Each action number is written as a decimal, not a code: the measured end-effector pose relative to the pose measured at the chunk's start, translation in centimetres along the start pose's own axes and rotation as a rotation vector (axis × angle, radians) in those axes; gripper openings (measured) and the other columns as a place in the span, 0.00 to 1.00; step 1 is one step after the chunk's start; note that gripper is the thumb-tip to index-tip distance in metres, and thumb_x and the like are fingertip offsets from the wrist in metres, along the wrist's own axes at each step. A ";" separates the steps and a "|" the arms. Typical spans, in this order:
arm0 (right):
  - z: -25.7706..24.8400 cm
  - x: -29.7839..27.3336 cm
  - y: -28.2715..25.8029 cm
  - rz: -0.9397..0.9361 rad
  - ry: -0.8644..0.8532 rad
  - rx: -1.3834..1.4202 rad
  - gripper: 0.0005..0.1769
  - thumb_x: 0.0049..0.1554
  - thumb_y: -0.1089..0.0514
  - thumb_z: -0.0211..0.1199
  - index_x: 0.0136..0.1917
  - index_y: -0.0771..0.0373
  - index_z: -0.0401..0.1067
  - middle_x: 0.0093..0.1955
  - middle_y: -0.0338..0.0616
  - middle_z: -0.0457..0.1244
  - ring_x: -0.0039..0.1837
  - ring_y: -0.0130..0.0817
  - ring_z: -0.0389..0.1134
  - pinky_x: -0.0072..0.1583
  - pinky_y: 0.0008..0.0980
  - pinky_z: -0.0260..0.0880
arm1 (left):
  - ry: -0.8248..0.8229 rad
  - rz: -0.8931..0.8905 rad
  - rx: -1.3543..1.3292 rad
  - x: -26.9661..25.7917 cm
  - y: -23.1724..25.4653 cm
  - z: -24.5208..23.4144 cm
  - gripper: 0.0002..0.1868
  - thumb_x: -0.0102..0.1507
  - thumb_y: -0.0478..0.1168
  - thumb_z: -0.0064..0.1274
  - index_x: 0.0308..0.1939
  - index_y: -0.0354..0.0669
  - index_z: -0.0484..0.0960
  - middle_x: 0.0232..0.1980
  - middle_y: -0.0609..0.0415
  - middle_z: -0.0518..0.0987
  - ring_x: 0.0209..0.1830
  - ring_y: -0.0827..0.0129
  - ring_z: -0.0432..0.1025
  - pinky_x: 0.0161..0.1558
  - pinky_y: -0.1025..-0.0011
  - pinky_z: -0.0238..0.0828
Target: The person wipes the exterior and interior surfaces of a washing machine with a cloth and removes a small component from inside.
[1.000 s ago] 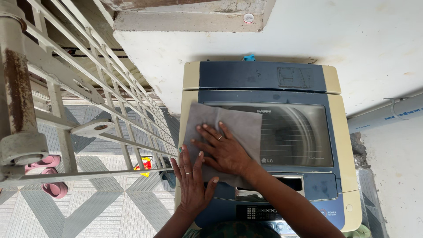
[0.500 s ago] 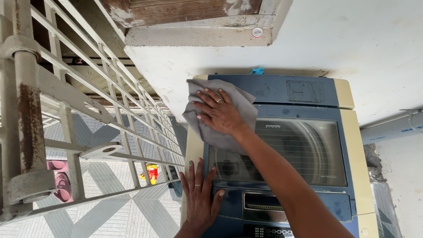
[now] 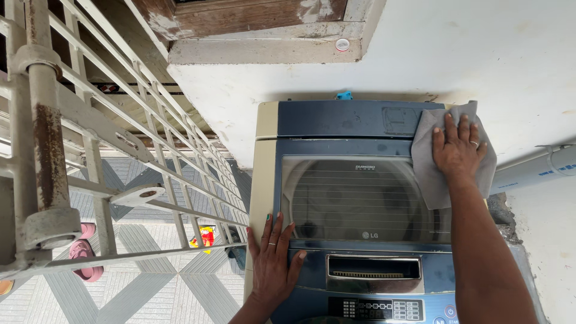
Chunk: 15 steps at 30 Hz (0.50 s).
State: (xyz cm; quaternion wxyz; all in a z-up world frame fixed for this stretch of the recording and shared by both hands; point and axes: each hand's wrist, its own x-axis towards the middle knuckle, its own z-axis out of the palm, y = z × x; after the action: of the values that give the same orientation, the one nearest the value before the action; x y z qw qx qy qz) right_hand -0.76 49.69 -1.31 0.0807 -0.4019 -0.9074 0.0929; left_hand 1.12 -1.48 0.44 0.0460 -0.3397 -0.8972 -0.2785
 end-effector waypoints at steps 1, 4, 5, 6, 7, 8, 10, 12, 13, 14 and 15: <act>-0.5 -0.2 0.9 0.060 -0.024 0.036 0.37 0.65 0.31 0.33 0.83 0.42 0.50 0.87 0.48 0.40 0.83 0.55 0.40 0.77 0.62 0.35 | 0.003 0.001 0.002 0.0 0.0 0.1 0.32 0.72 0.60 0.35 0.70 0.42 0.70 0.80 0.40 0.57 0.84 0.48 0.43 0.75 0.35 0.18; -0.5 -0.7 1.4 0.191 -0.064 0.057 0.38 0.64 0.31 0.31 0.84 0.42 0.47 0.87 0.51 0.38 0.83 0.56 0.39 0.77 0.63 0.35 | 0.000 0.011 0.010 -0.1 0.0 0.3 0.32 0.72 0.60 0.35 0.70 0.41 0.70 0.80 0.39 0.57 0.84 0.47 0.42 0.75 0.35 0.18; -0.3 -0.6 1.1 0.223 -0.070 0.052 0.38 0.64 0.31 0.31 0.84 0.42 0.46 0.86 0.52 0.37 0.83 0.55 0.38 0.77 0.64 0.33 | 0.000 0.013 0.021 0.0 0.0 0.4 0.32 0.72 0.60 0.35 0.70 0.42 0.70 0.80 0.39 0.56 0.84 0.47 0.42 0.75 0.34 0.18; -0.2 -0.6 0.8 0.218 -0.045 0.045 0.38 0.65 0.32 0.31 0.84 0.43 0.46 0.86 0.53 0.37 0.84 0.55 0.37 0.77 0.64 0.32 | 0.001 0.016 0.033 0.0 0.0 0.4 0.32 0.71 0.60 0.35 0.69 0.42 0.71 0.80 0.39 0.56 0.83 0.46 0.42 0.74 0.34 0.18; 0.2 -0.7 0.5 0.215 -0.025 0.038 0.38 0.65 0.32 0.31 0.84 0.44 0.46 0.86 0.54 0.37 0.84 0.54 0.37 0.77 0.65 0.31 | -0.003 0.017 0.045 0.0 0.1 0.4 0.31 0.71 0.60 0.35 0.69 0.43 0.71 0.80 0.39 0.56 0.83 0.46 0.42 0.74 0.33 0.18; 0.5 -0.9 0.1 0.211 -0.005 0.031 0.38 0.66 0.32 0.31 0.84 0.46 0.46 0.86 0.54 0.36 0.85 0.54 0.36 0.77 0.65 0.30 | -0.002 0.020 0.050 0.0 0.1 0.4 0.31 0.71 0.60 0.35 0.69 0.43 0.71 0.80 0.39 0.55 0.83 0.46 0.42 0.74 0.33 0.18; 1.3 -0.9 -0.9 0.164 0.029 -0.006 0.38 0.66 0.33 0.32 0.84 0.48 0.47 0.86 0.56 0.37 0.85 0.56 0.34 0.77 0.66 0.29 | 0.000 0.029 0.055 0.1 0.2 0.4 0.32 0.71 0.61 0.35 0.69 0.44 0.71 0.81 0.39 0.55 0.84 0.47 0.41 0.74 0.33 0.18; 1.8 -0.6 -2.1 0.107 0.051 -0.028 0.38 0.67 0.33 0.32 0.84 0.48 0.48 0.86 0.58 0.37 0.85 0.55 0.33 0.77 0.66 0.27 | -0.014 0.028 0.058 0.3 0.3 0.4 0.32 0.71 0.61 0.35 0.69 0.44 0.71 0.81 0.39 0.54 0.83 0.46 0.40 0.74 0.32 0.18; 2.0 -0.4 -2.8 0.072 0.055 -0.030 0.38 0.66 0.32 0.32 0.83 0.48 0.49 0.86 0.58 0.37 0.86 0.55 0.33 0.77 0.66 0.25 | -0.022 0.026 0.060 0.4 0.3 0.3 0.32 0.71 0.61 0.36 0.69 0.44 0.71 0.81 0.39 0.54 0.83 0.46 0.40 0.73 0.32 0.18; 2.2 -0.3 -3.7 0.038 0.059 -0.032 0.37 0.66 0.32 0.32 0.83 0.47 0.50 0.86 0.58 0.37 0.86 0.54 0.32 0.78 0.66 0.24 | -0.024 0.033 0.073 0.4 0.4 0.2 0.32 0.71 0.61 0.36 0.69 0.44 0.71 0.81 0.40 0.54 0.83 0.46 0.40 0.73 0.32 0.18; 2.4 -0.2 -4.8 0.005 0.050 -0.028 0.38 0.67 0.32 0.33 0.83 0.48 0.50 0.86 0.57 0.37 0.86 0.54 0.33 0.78 0.66 0.24 | -0.025 0.040 0.086 0.5 0.4 0.1 0.32 0.71 0.61 0.36 0.69 0.44 0.70 0.81 0.40 0.54 0.83 0.46 0.40 0.73 0.32 0.18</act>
State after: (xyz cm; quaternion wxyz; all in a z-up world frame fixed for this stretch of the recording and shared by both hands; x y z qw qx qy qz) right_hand -4.58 46.15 -2.53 0.0973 -0.4075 -0.9052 0.0705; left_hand 1.01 -0.91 0.63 0.0551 -0.3588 -0.9018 -0.2344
